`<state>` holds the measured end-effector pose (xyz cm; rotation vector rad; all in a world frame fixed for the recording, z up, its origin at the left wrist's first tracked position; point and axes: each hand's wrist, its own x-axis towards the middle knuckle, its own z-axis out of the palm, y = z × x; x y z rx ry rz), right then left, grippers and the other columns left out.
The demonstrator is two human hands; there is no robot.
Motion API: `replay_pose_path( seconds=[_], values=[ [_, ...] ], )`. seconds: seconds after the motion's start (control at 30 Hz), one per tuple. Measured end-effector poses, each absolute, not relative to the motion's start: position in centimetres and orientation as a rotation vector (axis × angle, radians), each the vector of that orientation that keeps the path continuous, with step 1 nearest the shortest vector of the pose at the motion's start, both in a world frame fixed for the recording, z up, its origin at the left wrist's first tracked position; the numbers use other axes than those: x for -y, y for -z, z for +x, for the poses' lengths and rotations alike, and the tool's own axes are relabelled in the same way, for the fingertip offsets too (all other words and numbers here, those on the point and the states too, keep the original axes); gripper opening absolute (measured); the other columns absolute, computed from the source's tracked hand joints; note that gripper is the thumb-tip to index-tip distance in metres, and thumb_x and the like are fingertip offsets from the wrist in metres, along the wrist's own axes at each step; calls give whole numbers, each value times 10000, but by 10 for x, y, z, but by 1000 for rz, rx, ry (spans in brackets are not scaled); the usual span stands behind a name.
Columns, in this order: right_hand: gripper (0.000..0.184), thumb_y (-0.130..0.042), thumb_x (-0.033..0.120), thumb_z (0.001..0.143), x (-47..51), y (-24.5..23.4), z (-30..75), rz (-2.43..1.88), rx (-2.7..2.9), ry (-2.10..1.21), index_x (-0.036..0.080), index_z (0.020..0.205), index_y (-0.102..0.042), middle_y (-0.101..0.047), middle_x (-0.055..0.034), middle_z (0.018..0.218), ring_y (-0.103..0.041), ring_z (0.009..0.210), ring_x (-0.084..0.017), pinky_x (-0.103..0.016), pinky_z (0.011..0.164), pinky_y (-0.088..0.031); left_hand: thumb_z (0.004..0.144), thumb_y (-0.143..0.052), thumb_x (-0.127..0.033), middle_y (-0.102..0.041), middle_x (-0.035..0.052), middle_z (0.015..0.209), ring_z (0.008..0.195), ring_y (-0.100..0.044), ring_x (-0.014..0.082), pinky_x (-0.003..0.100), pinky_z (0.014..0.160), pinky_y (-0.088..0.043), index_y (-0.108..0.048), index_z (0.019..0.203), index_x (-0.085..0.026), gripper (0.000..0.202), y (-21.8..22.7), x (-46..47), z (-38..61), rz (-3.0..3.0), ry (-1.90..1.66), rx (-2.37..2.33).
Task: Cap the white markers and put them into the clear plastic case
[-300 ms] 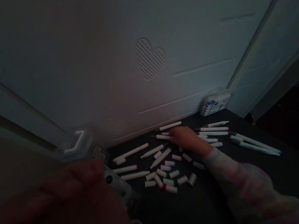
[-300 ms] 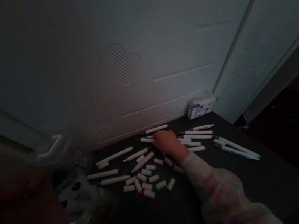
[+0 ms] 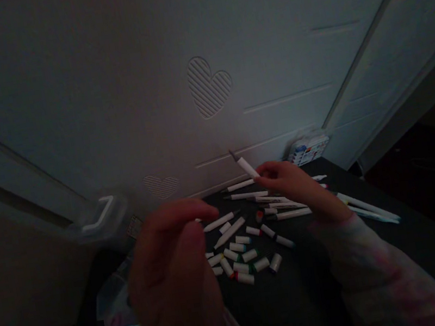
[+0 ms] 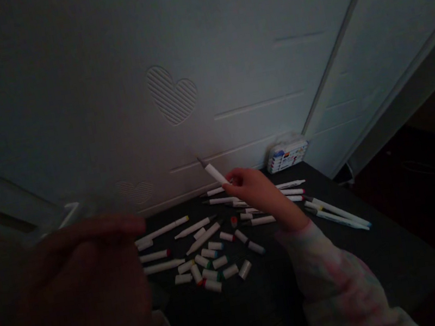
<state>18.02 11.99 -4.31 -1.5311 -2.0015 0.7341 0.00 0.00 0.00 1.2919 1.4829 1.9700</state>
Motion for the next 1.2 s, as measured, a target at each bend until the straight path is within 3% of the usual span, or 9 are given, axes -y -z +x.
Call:
replay_pose_path(
  seconds=[0.13, 0.33, 0.47, 0.7, 0.93, 1.2],
  values=[
    [229, -559, 360, 687, -116, 32, 204, -1302, 1555, -919, 153, 784, -575, -561, 5, 620, -522, 573, -134, -243, 541, -372, 782, -483, -231, -594, -45, 703, 663, -546, 104, 218, 618, -423, -581, 744, -231, 105, 7, -27, 25, 1537, -1561, -1526],
    [81, -552, 219, 660, -114, 25, 219, -972, 1200, -1028, 176, 599, -521, -423, 49, 514, -379, 495, -81, -226, 493, -286, 783, -434, -218, -592, 61, 945, 908, -540, 196, 330, 818, -402, -578, 921, -173, 205, 53, -67, 51, 1905, -934, -1688],
    [50, -561, 214, 633, -111, 20, 220, -720, 1066, -1200, 181, 650, -528, -389, 58, 495, -343, 467, -76, -224, 470, -258, 754, -467, -213, -560, 86, 1073, 1008, -514, 216, 329, 890, -371, -560, 1058, -164, 321, 75, -75, 59, 1976, -636, -1628],
    [87, -554, 199, 618, -103, 11, 216, -547, 1042, -1265, 188, 701, -529, -413, 51, 477, -350, 459, -85, -237, 470, -259, 718, -471, -146, -582, 76, 1092, 1022, -524, 200, 296, 893, -363, -561, 1086, -175, 380, 88, -83, 59, 1993, -441, -1629],
    [120, -557, 138, 622, -99, 11, 210, -489, 1060, -1292, 186, 731, -540, -435, 52, 518, -361, 481, -70, -219, 473, -261, 708, -457, -106, -606, 61, 1046, 975, -549, 168, 247, 862, -373, -603, 1001, -176, 334, 98, -88, 63, 1996, -419, -1623],
    [138, -581, 140, 633, -89, 8, 204, -476, 1064, -1333, 194, 759, -562, -424, 51, 548, -354, 485, -69, -217, 469, -247, 703, -429, -74, -652, 100, 900, 847, -595, 185, 278, 751, -409, -639, 870, -139, 276, 103, -93, 64, 1952, -385, -1663]
  ],
)
